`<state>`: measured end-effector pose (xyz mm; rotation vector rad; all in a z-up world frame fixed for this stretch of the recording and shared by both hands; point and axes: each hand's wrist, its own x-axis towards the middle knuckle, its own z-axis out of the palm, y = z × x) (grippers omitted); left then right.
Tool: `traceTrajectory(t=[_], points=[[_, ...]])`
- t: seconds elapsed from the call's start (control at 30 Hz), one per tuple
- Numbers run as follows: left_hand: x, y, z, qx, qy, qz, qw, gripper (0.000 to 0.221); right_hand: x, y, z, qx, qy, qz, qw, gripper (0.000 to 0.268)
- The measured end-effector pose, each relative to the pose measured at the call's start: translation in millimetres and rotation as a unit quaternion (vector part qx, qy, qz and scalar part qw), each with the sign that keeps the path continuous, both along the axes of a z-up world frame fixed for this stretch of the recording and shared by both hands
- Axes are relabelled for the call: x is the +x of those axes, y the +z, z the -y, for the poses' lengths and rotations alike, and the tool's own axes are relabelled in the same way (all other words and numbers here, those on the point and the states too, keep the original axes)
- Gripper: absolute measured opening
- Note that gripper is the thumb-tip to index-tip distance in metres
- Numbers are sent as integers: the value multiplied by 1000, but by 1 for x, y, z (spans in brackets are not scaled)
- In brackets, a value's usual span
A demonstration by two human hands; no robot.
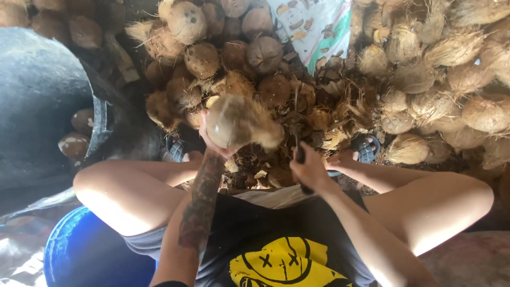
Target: Using a large curved knife to remove the outer husk from coconuts.
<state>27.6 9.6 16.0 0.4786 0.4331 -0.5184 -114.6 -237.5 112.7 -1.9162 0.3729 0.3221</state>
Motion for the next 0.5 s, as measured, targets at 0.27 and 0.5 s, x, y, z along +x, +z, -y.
traceTrajectory(t=[0.27,0.5], points=[[-21,50,10,-60,-12,-45,997,98,55,-34,40,-217,78,-132,964,58],[-17,18,15,-107,-14,-55,993,87,67,-4,43,-252,76,-170,950,74]])
